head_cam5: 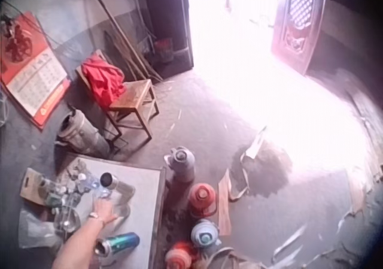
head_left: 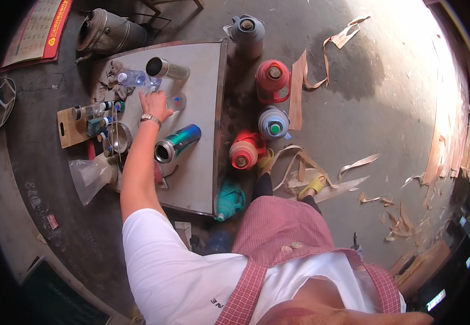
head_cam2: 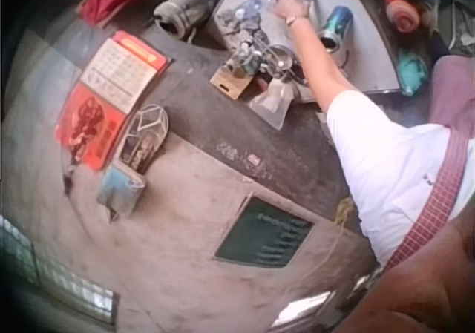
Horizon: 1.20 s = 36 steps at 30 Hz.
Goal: The person measures and cuts pieces of thin wood veneer using a tape measure and a utility knife, then applies small pieces of tape to the veneer.
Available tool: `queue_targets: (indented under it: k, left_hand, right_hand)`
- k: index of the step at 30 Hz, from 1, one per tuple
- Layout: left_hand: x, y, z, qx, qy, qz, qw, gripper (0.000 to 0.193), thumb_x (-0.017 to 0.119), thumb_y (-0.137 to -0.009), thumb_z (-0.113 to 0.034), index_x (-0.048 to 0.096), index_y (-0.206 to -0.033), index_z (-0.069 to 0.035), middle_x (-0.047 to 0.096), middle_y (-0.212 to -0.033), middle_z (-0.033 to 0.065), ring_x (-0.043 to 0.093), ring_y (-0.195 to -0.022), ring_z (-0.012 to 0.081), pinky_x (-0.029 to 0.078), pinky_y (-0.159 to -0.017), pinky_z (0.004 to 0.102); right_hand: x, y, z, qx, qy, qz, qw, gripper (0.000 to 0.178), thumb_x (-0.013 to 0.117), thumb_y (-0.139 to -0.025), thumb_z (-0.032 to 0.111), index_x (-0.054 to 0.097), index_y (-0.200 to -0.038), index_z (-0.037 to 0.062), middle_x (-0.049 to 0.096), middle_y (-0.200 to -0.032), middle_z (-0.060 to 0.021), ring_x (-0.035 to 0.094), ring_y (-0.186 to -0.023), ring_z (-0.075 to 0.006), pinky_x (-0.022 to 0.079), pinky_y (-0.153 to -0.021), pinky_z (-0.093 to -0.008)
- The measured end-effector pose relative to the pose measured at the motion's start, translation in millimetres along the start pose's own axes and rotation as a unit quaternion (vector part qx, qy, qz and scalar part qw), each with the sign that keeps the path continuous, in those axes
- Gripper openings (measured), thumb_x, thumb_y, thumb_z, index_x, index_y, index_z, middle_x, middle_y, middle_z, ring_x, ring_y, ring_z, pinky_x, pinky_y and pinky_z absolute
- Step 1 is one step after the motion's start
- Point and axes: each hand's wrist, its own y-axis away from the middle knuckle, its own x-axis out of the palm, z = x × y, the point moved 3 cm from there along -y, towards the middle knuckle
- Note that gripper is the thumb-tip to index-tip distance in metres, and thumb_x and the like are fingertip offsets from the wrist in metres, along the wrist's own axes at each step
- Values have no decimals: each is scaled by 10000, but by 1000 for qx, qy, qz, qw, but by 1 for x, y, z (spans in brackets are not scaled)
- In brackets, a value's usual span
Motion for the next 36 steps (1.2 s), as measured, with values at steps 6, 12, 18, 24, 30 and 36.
queue_targets:
  k: [6, 12, 18, 24, 30, 36]
  left_hand:
    - [12, 34, 23, 52, -52, -16, 997, 570, 807, -620, -419, 606, -1054, -108, 653, -1022, 108, 572, -1068, 298, 216, -1116, 527]
    - [41, 47, 29, 55, 18, 20, 998, 656, 783, -656, -440, 564, -1187, -123, 607, -1157, 116, 507, -1169, 298, 241, -1110, 518]
    - [9, 72, 69, -81, 114, -159, 977, 735, 719, -755, -387, 436, -1361, -84, 500, -1313, 177, 459, -1222, 348, 358, -1025, 462]
    - [-84, 165, 18, -207, 129, -265, 933, 568, 681, -792, -359, 517, -1254, -73, 532, -1221, 177, 488, -1162, 354, 395, -981, 451]
    - [-154, 261, -230, -103, 141, -225, 959, 461, 660, -807, -352, 580, -1129, -33, 567, -1106, 207, 540, -1050, 388, 446, -894, 473]
    - [-128, 323, -522, 74, 249, 78, 962, 542, 759, -693, -397, 648, -1028, 15, 670, -935, 253, 652, -882, 383, 521, -789, 463]
  right_hand:
    - [20, -1, 6, -27, -6, 13, 1000, 264, 535, -901, 282, 571, -954, 25, 643, -925, -238, 613, -891, -437, 473, -737, -495]
    - [-6, -7, 55, -30, 28, 21, 999, 264, 532, -903, 287, 561, -946, 29, 641, -930, -241, 609, -894, -443, 477, -738, -495]
    - [-4, -26, 27, -36, 5, 26, 999, 277, 493, -928, 296, 529, -1035, 43, 630, -987, -251, 600, -933, -454, 470, -760, -506]
    - [74, -101, -131, -6, 15, 71, 997, 297, 490, -913, 275, 507, -1094, 40, 630, -1024, -243, 599, -968, -452, 467, -801, -522]
    - [69, -158, -174, -52, -146, 100, 983, 305, 486, -900, 252, 518, -1114, 38, 617, -1070, -255, 590, -1007, -441, 467, -835, -512]
    - [-90, -273, -277, -2, -319, -36, 947, 318, 483, -887, 229, 529, -1134, 35, 603, -1116, -267, 580, -1047, -431, 466, -868, -502]
